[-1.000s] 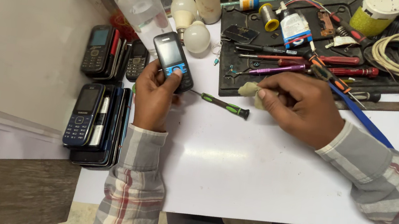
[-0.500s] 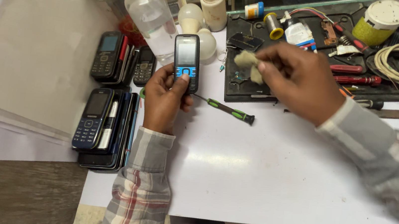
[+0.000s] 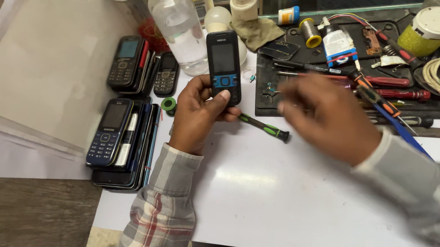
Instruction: The person uses a screwdriver to unscrew and disassemble a feature phone, removing its keypad and back cover, then wipes the phone with a cloth, fits a blue back cover, and reassembles the phone, pressing the cover into place and handling the assembled device at the end.
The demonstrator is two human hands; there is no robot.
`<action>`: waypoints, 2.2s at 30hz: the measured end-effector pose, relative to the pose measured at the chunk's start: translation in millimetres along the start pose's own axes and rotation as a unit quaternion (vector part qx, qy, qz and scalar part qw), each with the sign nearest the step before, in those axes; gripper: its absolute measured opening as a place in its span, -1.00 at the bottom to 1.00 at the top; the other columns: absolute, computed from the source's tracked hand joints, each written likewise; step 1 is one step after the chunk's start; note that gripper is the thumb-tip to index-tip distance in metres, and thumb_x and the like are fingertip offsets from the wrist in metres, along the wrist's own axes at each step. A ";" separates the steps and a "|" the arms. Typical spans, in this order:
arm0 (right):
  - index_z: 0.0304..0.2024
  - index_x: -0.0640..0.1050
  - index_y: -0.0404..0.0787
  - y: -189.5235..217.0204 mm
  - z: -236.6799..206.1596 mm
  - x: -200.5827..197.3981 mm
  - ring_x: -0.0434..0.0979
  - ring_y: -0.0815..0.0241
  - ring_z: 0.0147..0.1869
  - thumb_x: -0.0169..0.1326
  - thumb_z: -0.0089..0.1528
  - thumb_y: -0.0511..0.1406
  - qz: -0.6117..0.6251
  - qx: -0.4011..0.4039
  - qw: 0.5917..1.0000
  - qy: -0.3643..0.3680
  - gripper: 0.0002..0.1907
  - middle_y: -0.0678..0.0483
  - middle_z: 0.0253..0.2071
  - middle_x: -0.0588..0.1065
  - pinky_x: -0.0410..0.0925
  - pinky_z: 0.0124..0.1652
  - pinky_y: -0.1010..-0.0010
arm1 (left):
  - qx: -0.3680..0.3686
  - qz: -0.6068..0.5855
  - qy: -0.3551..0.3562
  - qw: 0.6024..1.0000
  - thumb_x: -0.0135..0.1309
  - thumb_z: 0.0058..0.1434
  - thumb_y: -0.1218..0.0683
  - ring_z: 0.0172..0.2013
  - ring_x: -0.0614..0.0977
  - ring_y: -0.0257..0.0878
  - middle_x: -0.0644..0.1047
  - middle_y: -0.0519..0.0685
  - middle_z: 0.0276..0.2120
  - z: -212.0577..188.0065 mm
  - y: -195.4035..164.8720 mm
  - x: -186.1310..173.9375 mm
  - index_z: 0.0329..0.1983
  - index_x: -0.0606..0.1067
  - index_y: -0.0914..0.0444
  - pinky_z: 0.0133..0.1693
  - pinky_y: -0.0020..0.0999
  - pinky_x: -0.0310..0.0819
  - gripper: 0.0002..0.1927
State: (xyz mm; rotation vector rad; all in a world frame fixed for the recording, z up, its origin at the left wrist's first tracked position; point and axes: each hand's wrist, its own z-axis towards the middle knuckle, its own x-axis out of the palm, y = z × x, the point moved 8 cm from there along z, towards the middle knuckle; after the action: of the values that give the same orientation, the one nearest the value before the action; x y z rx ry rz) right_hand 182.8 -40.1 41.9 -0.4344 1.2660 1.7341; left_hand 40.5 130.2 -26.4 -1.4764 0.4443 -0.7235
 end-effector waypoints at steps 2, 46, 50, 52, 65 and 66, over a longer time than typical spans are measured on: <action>-0.10 0.57 -0.22 11.8 -15.6 13.0 0.57 0.02 -0.26 0.19 0.19 -0.18 -0.079 0.003 0.996 0.032 -0.69 -0.02 -0.26 0.48 0.41 -0.30 0.18 | 0.008 -0.011 -0.003 1.000 0.04 0.33 0.26 -0.41 0.69 -0.26 0.59 0.06 -0.25 -0.2 -1.4 1.0 0.08 0.36 0.43 -0.38 -0.42 0.66 -0.72; -0.04 0.58 -0.41 -40.6 -70.8 -73.6 0.57 0.35 -0.32 0.18 0.34 -0.41 -0.012 0.079 0.985 -0.153 -0.81 0.00 -0.20 0.51 0.40 -0.35 0.56 | -0.092 0.269 -0.128 0.950 0.23 0.07 0.25 -0.56 0.66 -0.28 0.63 0.06 -0.42 -15.2 -14.1 -36.4 -0.05 0.42 0.43 -0.56 -0.41 0.56 -0.61; 0.00 0.57 -0.39 -40.4 -75.0 -73.5 0.58 0.39 -0.26 0.17 0.40 -0.38 0.011 0.060 0.986 -0.155 -0.83 0.03 -0.17 0.51 0.44 -0.29 0.59 | -0.108 0.322 -0.139 0.930 0.31 0.02 0.21 -0.60 0.60 -0.32 0.58 -0.03 -0.46 -19.0 -15.9 -38.3 -0.13 0.48 0.38 -0.61 -0.39 0.48 -0.64; -0.01 0.58 -0.39 -40.9 -75.4 -72.4 0.57 0.40 -0.33 0.18 0.40 -0.39 0.000 0.074 0.986 -0.153 -0.83 0.02 -0.24 0.52 0.42 -0.30 0.58 | -0.101 0.331 -0.136 0.928 0.33 0.00 0.19 -0.60 0.58 -0.31 0.54 -0.06 -0.48 -18.4 -16.7 -40.3 -0.19 0.50 0.38 -0.61 -0.36 0.45 -0.66; -0.10 0.58 -0.46 -29.4 -72.1 -79.2 0.52 0.34 -0.36 0.18 0.36 -0.43 -0.044 0.063 0.984 -0.163 -0.86 -0.02 -0.30 0.50 0.39 -0.37 0.55 | 0.061 0.295 -0.206 0.931 0.29 -0.07 0.23 -0.49 0.41 -0.43 0.43 -0.16 -0.48 -18.2 -38.4 -55.6 -0.28 0.48 0.33 -0.45 -0.53 0.33 -0.71; -0.10 0.58 -0.45 -30.1 -72.5 -79.3 0.53 0.35 -0.36 0.17 0.37 -0.42 -0.037 0.066 0.984 -0.163 -0.86 -0.01 -0.29 0.50 0.39 -0.36 0.56 | 0.061 0.293 -0.204 0.932 0.28 -0.08 0.23 -0.49 0.41 -0.43 0.43 -0.16 -0.47 -18.3 -38.9 -55.1 -0.28 0.48 0.33 -0.45 -0.53 0.33 -0.71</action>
State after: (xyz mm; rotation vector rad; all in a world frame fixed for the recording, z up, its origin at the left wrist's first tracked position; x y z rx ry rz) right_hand 232.6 -139.4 52.3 -0.1102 1.1042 1.5726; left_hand -17.9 156.3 1.9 -1.2403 0.4738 0.0354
